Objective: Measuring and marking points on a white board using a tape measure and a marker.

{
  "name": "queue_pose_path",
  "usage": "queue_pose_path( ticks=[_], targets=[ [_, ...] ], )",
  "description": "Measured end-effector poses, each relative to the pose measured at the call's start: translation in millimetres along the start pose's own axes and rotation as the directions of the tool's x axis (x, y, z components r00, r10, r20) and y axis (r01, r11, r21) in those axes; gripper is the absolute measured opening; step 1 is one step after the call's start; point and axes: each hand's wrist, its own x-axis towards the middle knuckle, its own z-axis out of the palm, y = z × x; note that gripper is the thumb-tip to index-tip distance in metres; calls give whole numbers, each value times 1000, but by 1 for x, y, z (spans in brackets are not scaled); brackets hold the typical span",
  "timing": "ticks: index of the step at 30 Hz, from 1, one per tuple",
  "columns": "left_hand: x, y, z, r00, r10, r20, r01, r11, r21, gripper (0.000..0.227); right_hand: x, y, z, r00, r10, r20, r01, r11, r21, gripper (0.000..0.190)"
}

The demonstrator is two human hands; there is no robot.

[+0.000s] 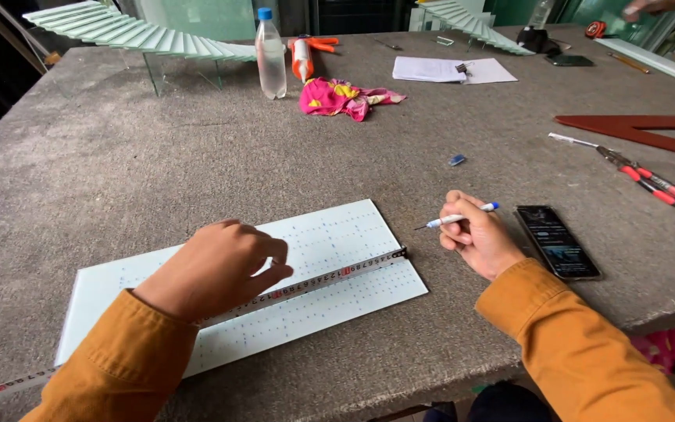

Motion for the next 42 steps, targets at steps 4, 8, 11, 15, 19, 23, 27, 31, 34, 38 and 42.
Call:
queue_pose_path(
  ticks=[4, 8, 11, 15, 19, 23, 27, 31, 34, 38, 42],
  targets=[
    [3, 1, 5, 994, 107, -13, -106, 992, 68, 21, -1, 2, -2, 1000, -20, -8, 19, 1000, -6, 29],
    [-2, -9, 29, 972, 233, -37, -224, 961, 163, 40, -8, -7, 7, 999, -13, -38, 13, 1000, 1, 28],
    [-8, -9, 35, 951, 283, -123, -263, 952, 154, 47, -11, -10, 8, 999, -6, -38, 7, 1000, 24, 27],
    [-10, -19, 45, 957, 290, -2, -288, 951, 110, 28, -11, -8, 9, 1000, -22, -15, 22, 1000, -8, 27],
    [-12, -27, 48, 970, 222, 96, -226, 974, 28, 27, -11, -11, 14, 1000, -6, -11, 6, 998, -67, 30],
    [-13, -39, 44, 983, 143, 119, -137, 989, -56, 19, -13, -17, 18, 1000, -7, -20, 6, 999, -52, 29],
    [-11, -41, 50, 983, 153, 98, -142, 984, -110, 15, -13, -14, 13, 997, 26, -71, -27, 1000, -12, 26],
    [-7, -39, 49, 975, 173, 142, -153, 978, -142, 30, -15, -14, 14, 999, 5, -50, -6, 1000, -26, 23],
    [-7, -41, 52, 981, 147, 127, -128, 981, -148, 17, -16, -15, 16, 998, 6, -62, -8, 999, -33, 24],
    [-6, -47, 55, 985, 152, 85, -135, 975, -178, 8, -14, -14, 14, 999, -7, -52, 4, 998, -64, 27],
    [-8, -42, 39, 975, 55, 216, -26, 990, -137, 6, -12, -12, 9, 1000, 3, -20, -5, 995, -103, 30]
  ],
)
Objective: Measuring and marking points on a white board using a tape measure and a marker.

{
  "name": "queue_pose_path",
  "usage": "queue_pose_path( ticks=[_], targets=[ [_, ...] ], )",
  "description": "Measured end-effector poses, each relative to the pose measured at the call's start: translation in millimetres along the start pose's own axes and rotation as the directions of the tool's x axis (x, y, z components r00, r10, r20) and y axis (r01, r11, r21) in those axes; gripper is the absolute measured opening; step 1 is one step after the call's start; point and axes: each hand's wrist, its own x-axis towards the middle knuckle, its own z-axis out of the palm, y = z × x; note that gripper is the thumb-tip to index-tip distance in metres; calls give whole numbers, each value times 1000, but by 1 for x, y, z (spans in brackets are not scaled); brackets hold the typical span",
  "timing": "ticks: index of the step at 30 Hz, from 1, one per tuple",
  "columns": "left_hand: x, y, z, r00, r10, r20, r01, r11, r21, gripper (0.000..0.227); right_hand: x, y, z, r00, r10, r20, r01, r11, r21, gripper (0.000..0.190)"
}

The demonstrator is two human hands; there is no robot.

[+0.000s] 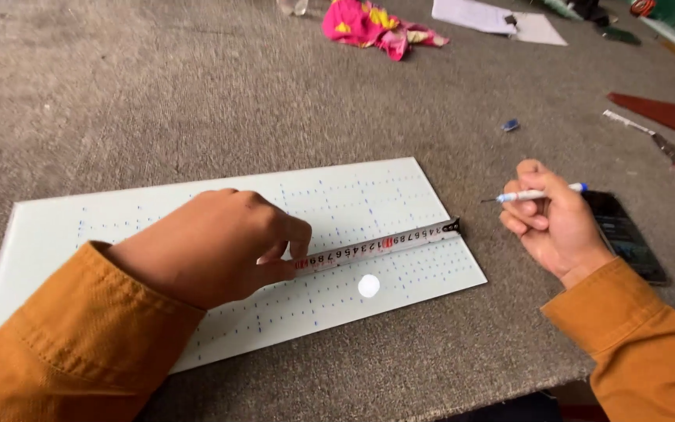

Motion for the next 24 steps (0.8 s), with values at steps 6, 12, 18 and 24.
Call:
queue_pose_path(
  ticks=[6, 12, 18, 24],
  targets=[
    [-2, -19, 3, 999, -25, -33, 23, 998, -60, 2, -2, -2, 3, 1000, -8, -18, 8, 1000, -4, 32],
    [-11, -13, -14, 994, -89, 63, 97, 986, -136, 3, -3, -3, 5, 999, -12, -32, 12, 1000, -2, 31],
    [-9, -10, -13, 993, -65, 98, 78, 989, -127, 9, -3, 1, 1, 999, -28, -29, 27, 999, -27, 32],
    [-7, -9, -14, 990, -81, 116, 90, 993, -73, 12, -4, -2, 4, 999, -7, -39, 4, 998, -65, 32]
  ],
)
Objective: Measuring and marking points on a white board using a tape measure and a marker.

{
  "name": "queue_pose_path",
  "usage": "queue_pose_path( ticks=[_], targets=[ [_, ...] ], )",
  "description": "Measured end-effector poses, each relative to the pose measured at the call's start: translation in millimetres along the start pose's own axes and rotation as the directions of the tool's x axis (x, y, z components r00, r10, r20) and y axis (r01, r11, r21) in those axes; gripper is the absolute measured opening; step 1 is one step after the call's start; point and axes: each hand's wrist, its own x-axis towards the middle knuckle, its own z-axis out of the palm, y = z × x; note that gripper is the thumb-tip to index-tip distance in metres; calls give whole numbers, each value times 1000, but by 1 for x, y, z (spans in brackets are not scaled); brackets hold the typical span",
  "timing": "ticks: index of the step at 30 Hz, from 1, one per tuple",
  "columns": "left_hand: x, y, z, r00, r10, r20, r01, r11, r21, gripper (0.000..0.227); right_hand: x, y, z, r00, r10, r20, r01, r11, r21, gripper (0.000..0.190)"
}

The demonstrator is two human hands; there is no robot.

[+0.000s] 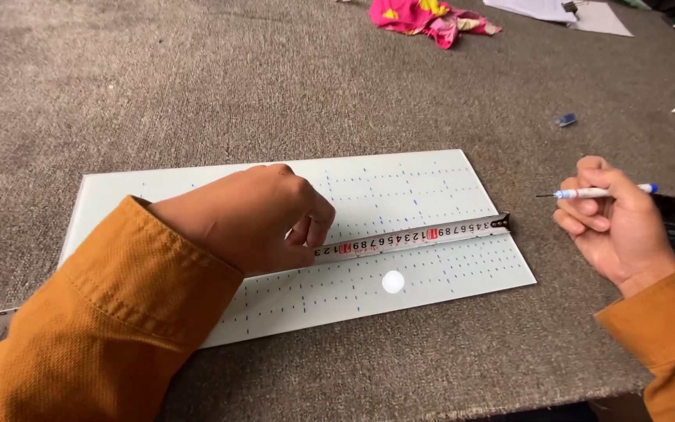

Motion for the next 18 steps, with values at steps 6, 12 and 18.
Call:
queue_pose_path(
  ticks=[6, 12, 18],
  targets=[
    [2, -3, 5, 999, 11, -46, -13, 999, -37, 10, 5, 6, -8, 999, -23, 23, 22, 999, 23, 31],
    [2, -7, 8, 998, 37, -55, -40, 998, -51, 8, 4, 7, -9, 1000, -4, 2, 4, 999, 48, 30],
    [-3, -1, 1, 997, 60, -39, -61, 998, -25, 11, 9, 12, -15, 999, -6, 34, 3, 996, 88, 27]
  ],
)
